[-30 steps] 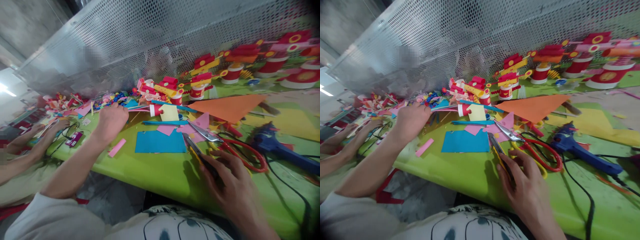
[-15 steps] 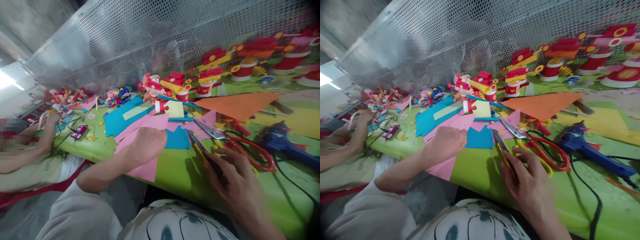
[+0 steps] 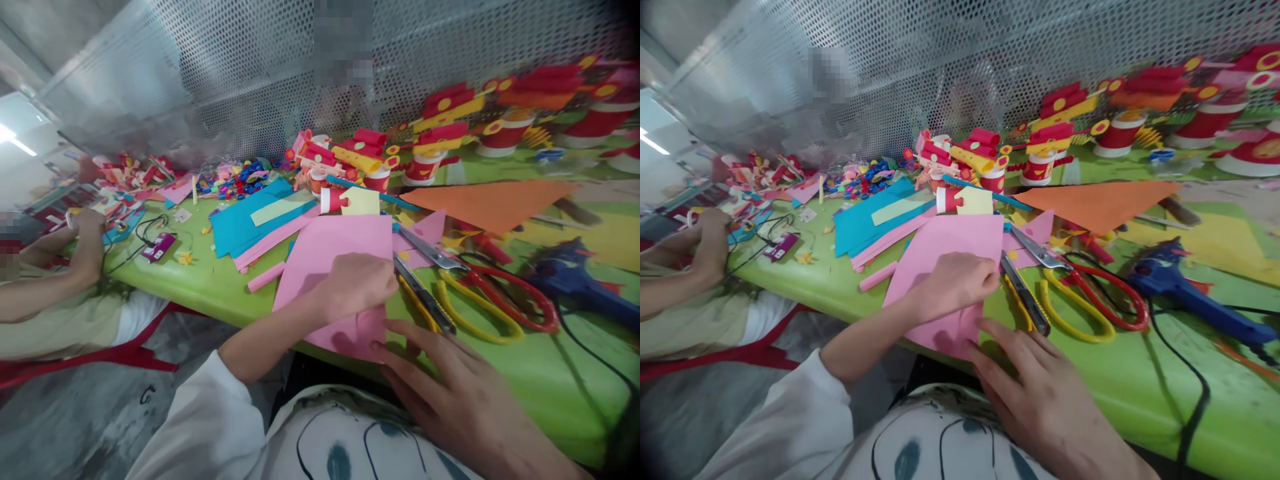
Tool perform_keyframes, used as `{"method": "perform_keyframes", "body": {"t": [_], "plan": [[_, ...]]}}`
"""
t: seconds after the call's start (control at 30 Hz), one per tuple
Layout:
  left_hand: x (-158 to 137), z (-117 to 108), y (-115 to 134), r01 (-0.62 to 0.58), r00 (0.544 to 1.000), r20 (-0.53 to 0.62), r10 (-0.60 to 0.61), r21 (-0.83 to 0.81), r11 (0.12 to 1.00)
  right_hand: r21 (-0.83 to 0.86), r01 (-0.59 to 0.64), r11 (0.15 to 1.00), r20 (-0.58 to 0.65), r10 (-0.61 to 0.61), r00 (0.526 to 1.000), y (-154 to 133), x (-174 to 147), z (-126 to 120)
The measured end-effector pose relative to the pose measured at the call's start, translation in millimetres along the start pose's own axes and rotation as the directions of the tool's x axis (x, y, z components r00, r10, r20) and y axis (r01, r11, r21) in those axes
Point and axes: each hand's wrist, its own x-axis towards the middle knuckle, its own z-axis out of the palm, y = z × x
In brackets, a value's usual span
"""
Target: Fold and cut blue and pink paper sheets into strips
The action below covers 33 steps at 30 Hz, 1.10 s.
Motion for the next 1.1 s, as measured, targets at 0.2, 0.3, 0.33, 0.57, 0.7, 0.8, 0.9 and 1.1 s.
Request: {"method": "perform_keyframes", "body": {"t": [0.2, 0.3, 0.33, 0.57, 0.7, 0.8, 0.9, 1.1], "plan": [[-27, -19, -2, -0.020, 0.999, -0.037, 0.016, -0.090, 0.996, 0.010, 0.021, 1.000, -0.031, -0.020, 0.999, 11, 1, -2], [-77, -28, -30, 0.136, 0.958, -0.247, -0.143, -0.047, 0.990, 0.001, -0.039, 0.999, -0.040, 0.039, 0.998, 13, -4, -7], [-95, -28, -44, 0.232, 0.935, -0.275, -0.224, -0.005, 0.973, -0.003, -0.052, 0.999, -0.044, 0.052, 0.998, 14, -5, -9], [-163, -2, -125, 0.441, 0.891, -0.197, -0.408, 0.168, 0.882, -0.063, -0.065, 0.996, -0.089, 0.059, 0.994, 21, -11, -5], [-152, -9, -132, 0.490, 0.850, -0.270, -0.452, 0.090, 0.867, -0.068, -0.088, 0.994, -0.084, 0.082, 0.993, 22, -15, -3], [-123, -29, -137, 0.536, 0.791, -0.381, -0.479, 0.054, 0.843, -0.060, -0.102, 0.993, -0.101, 0.095, 0.990, 20, -22, -3], [-75, -44, -147, 0.535, 0.781, -0.390, -0.487, 0.015, 0.845, -0.067, -0.095, 0.993, -0.119, 0.086, 0.989, 18, -30, -1], [6, -24, -173, 0.459, 0.834, -0.356, -0.422, 0.024, 0.888, -0.079, -0.127, 0.989, -0.165, 0.113, 0.980, 22, -60, 9]]}}
